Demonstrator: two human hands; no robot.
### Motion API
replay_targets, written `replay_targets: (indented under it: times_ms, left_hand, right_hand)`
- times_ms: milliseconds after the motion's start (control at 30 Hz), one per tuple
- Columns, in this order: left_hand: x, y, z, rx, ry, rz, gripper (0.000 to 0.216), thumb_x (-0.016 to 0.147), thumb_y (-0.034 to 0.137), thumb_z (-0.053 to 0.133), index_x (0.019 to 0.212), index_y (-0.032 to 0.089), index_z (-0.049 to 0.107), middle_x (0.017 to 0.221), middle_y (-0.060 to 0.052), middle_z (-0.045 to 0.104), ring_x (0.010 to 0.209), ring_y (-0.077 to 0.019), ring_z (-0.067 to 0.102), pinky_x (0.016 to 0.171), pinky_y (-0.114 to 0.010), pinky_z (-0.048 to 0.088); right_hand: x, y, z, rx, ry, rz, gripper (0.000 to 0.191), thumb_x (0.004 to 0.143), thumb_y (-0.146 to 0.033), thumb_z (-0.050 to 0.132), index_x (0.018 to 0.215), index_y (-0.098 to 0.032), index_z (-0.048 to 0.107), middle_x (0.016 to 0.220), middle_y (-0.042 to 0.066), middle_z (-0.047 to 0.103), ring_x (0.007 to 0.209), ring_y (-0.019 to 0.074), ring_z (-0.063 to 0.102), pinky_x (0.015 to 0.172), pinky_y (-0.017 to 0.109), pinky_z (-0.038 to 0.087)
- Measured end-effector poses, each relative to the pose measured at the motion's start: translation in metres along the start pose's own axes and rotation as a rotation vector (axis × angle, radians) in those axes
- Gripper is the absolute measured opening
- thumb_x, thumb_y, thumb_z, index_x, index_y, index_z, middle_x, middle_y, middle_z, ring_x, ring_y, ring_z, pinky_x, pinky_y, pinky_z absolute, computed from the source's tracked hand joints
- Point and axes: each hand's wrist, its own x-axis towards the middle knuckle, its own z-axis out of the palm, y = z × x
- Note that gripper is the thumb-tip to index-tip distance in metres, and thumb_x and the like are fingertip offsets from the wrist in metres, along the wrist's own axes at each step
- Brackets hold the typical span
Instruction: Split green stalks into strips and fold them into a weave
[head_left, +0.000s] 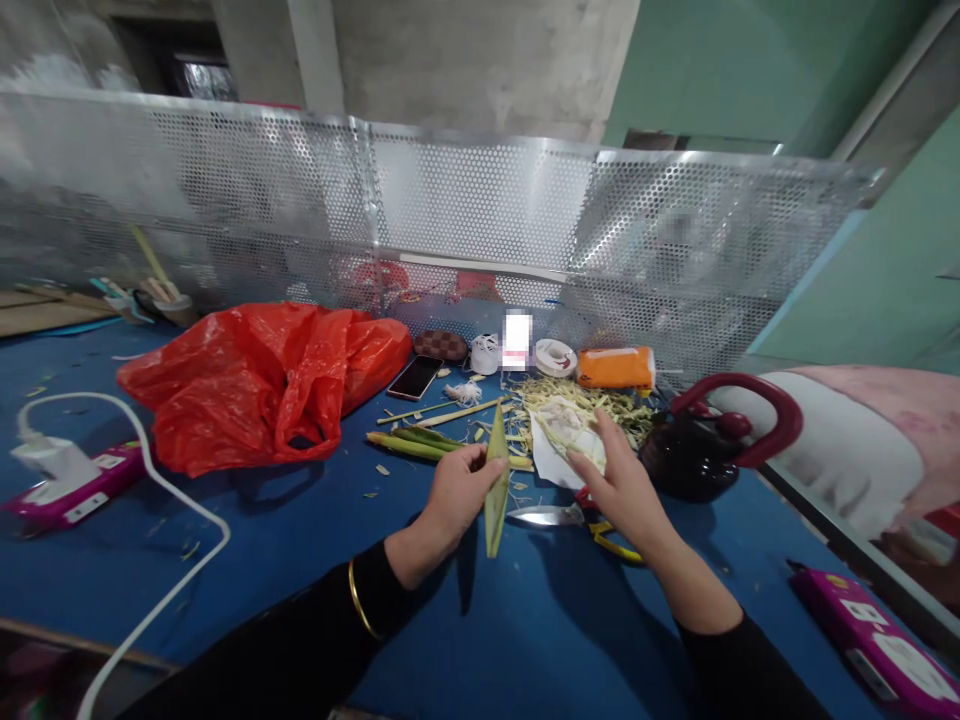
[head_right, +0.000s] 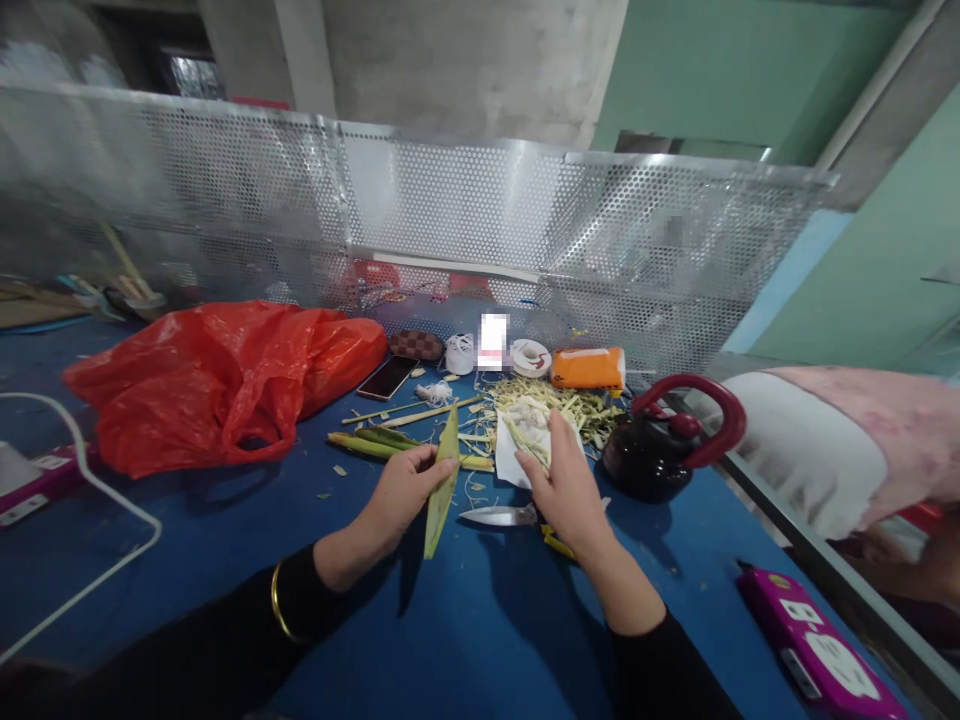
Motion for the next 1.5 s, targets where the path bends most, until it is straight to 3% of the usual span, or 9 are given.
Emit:
replay_targets:
  times_ms: [67, 167, 267, 367, 467, 600, 900, 1133, 1500]
  left_hand:
    - [0.001, -0.002, 0.000, -0.006, 0.014, 0.002, 0.027, 0.070, 0.040, 0.062, 0.072, 0.013, 0.063, 0.064, 0.000, 0.057, 0.059, -0.0131, 0.049, 0.055, -0.023, 0.038]
    - [0.001, -0.003, 0.000, 0.022, 0.045, 0.036, 0.027, 0.072, 0.040, 0.061, 0.073, 0.013, 0.064, 0.063, 0.001, 0.057, 0.058, -0.0130, 0.050, 0.053, -0.022, 0.037]
    - [0.000, -0.002, 0.000, 0.106, 0.103, 0.117, 0.025, 0.074, 0.039, 0.059, 0.072, 0.014, 0.064, 0.061, 0.002, 0.056, 0.057, -0.0122, 0.048, 0.053, -0.022, 0.035]
    - [-0.004, 0.002, 0.000, 0.188, 0.145, 0.181, 0.022, 0.077, 0.036, 0.057, 0.071, 0.015, 0.062, 0.060, 0.003, 0.054, 0.056, -0.0111, 0.046, 0.052, -0.021, 0.035]
    - [-0.007, 0.005, 0.002, 0.225, 0.164, 0.199, 0.021, 0.079, 0.034, 0.056, 0.070, 0.016, 0.061, 0.060, 0.004, 0.054, 0.055, -0.0105, 0.045, 0.052, -0.021, 0.035]
    - [-0.007, 0.006, 0.003, 0.157, 0.130, 0.157, 0.018, 0.077, 0.035, 0.059, 0.073, 0.016, 0.060, 0.061, 0.004, 0.055, 0.055, -0.0104, 0.047, 0.051, -0.021, 0.038]
    - [-0.012, 0.009, 0.007, -0.116, -0.248, -0.215, 0.020, 0.070, 0.029, 0.065, 0.080, 0.012, 0.062, 0.063, 0.000, 0.061, 0.048, -0.0104, 0.054, 0.045, -0.022, 0.044]
    - [-0.008, 0.013, 0.004, -0.153, -0.167, -0.205, 0.013, 0.066, 0.020, 0.064, 0.076, 0.011, 0.062, 0.061, -0.001, 0.062, 0.045, -0.0096, 0.053, 0.043, -0.022, 0.045]
    - [-0.012, 0.013, 0.006, -0.096, -0.259, -0.275, 0.010, 0.066, 0.016, 0.062, 0.074, 0.010, 0.064, 0.059, -0.002, 0.064, 0.047, -0.0107, 0.058, 0.045, -0.020, 0.044]
  right_hand:
    - [0.000, 0.003, -0.001, -0.199, 0.100, -0.026, 0.030, 0.083, -0.044, 0.052, 0.093, -0.019, 0.067, 0.098, 0.012, 0.067, 0.093, 0.0283, 0.060, 0.083, 0.042, 0.044]
    - [-0.008, -0.005, 0.001, -0.273, 0.039, -0.052, 0.034, 0.087, -0.046, 0.048, 0.068, -0.021, 0.060, 0.072, 0.007, 0.063, 0.072, 0.0230, 0.059, 0.071, 0.036, 0.044]
    - [-0.020, -0.019, 0.015, -0.021, -0.121, -0.024, 0.031, 0.084, -0.045, 0.054, 0.064, -0.021, 0.054, 0.065, 0.003, 0.057, 0.065, 0.0183, 0.056, 0.065, 0.031, 0.044]
    - [-0.036, -0.031, 0.035, 0.386, -0.450, 0.250, 0.028, 0.079, -0.048, 0.059, 0.078, -0.020, 0.054, 0.061, -0.002, 0.055, 0.051, 0.0137, 0.054, 0.051, 0.026, 0.044]
    - [-0.049, -0.036, 0.050, 0.495, -0.572, 0.384, 0.030, 0.074, -0.047, 0.064, 0.075, -0.019, 0.052, 0.059, -0.004, 0.056, 0.046, 0.0113, 0.053, 0.045, 0.023, 0.042]
    - [-0.050, -0.036, 0.053, 0.539, -0.508, 0.488, 0.034, 0.070, -0.048, 0.067, 0.062, -0.020, 0.049, 0.045, -0.005, 0.052, 0.041, 0.0108, 0.051, 0.044, 0.023, 0.042]
    - [-0.037, -0.035, 0.035, 0.681, -0.346, 0.563, 0.038, 0.064, -0.051, 0.075, 0.067, -0.016, 0.060, 0.053, 0.000, 0.063, 0.045, 0.0104, 0.054, 0.048, 0.023, 0.044]
    - [-0.032, -0.029, 0.029, 0.698, -0.414, 0.607, 0.033, 0.064, -0.044, 0.078, 0.071, -0.015, 0.063, 0.061, 0.000, 0.063, 0.053, 0.0103, 0.057, 0.051, 0.022, 0.045]
    - [-0.033, -0.028, 0.035, 0.694, -0.362, 0.643, 0.036, 0.062, -0.046, 0.078, 0.068, -0.014, 0.062, 0.060, 0.000, 0.063, 0.050, 0.0090, 0.054, 0.050, 0.022, 0.044]
